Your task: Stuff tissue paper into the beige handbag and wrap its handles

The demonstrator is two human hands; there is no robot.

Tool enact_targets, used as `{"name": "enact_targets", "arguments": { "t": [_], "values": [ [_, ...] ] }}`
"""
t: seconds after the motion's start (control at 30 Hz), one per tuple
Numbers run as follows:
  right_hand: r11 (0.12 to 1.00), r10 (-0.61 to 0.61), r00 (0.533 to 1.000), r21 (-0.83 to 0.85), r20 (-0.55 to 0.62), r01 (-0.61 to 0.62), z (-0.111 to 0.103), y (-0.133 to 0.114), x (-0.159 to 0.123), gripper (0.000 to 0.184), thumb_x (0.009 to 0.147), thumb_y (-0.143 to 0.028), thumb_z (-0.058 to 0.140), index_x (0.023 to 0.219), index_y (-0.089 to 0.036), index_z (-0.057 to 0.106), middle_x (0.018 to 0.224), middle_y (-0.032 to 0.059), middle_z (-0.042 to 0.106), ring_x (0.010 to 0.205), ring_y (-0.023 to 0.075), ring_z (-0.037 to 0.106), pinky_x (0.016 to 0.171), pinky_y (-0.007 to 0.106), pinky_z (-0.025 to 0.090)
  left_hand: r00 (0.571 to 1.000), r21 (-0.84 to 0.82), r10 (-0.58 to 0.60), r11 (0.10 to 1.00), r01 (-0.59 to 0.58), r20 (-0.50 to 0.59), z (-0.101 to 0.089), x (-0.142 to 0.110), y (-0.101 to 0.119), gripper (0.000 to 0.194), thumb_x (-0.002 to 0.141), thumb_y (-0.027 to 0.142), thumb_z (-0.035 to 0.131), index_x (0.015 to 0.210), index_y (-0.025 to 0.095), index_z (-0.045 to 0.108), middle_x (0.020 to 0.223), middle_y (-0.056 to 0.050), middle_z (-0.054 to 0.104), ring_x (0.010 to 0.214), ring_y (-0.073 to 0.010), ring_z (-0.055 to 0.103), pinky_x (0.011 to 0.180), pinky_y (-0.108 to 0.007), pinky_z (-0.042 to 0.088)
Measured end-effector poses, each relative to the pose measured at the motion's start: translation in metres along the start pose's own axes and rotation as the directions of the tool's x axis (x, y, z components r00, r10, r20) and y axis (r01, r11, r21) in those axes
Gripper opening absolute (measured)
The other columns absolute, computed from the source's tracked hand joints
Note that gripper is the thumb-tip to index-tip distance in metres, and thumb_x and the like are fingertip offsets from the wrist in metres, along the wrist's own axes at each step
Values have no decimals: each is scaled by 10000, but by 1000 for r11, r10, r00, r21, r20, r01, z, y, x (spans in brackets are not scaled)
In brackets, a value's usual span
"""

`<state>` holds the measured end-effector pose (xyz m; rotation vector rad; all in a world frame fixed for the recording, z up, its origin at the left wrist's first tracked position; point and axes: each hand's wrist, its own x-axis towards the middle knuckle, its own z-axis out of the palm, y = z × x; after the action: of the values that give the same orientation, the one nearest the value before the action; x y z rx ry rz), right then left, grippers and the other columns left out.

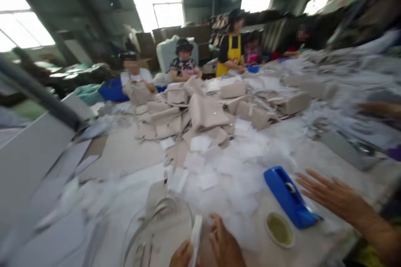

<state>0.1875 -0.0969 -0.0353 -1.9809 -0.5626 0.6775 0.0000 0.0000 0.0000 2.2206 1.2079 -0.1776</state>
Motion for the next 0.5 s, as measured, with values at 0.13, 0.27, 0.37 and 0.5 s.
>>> {"name": "enact_targets", "arguments": {
  "t": [0.13, 0.27, 0.37, 0.5],
  "values": [
    [998, -22, 965, -52, 262, 37, 52, -10, -77, 258, 863, -437, 488, 879, -216, 619, 921, 54, 650, 903, 207, 588, 837, 329, 452, 983, -745, -132, 640, 186, 132, 20, -32, -36, 442, 926, 514, 318, 1007, 149, 553, 672, -20, 613, 519, -96, 535, 503, -220, 445],
    [999, -18, 956, 31, 292, 9, 70, -25, -98, 299, 852, -460, 479, 814, -203, 626, 814, 50, 639, 797, 201, 596, 755, 288, 460, 988, -985, -23, 80, 154, 152, 29, -32, -32, 385, 846, 500, 520, 969, 141, 585, 592, 12, 551, 470, -92, 451, 445, -204, 348],
    [991, 39, 968, 118, 249, -70, 86, -31, -99, 374, 815, -535, 505, 765, -185, 627, 679, 32, 614, 657, 188, 579, 659, 278, 466, 996, -976, -80, 214, 46, 29, 29, -31, -33, 401, 829, 475, 560, 1077, 165, 617, 835, -53, 667, 745, -166, 598, 659, -248, 484],
    [935, 163, 935, 253, 315, -248, 101, -23, -99, 557, 669, -708, 558, 766, -167, 645, 560, 16, 577, 555, 182, 539, 548, 278, 444, 991, -929, -133, 367, 36, -14, 31, -30, -42, 507, 769, 552, 597, 1115, 186, 647, 1186, -91, 638, 1166, -271, 513, 1033, -324, 373]
  ]
}}
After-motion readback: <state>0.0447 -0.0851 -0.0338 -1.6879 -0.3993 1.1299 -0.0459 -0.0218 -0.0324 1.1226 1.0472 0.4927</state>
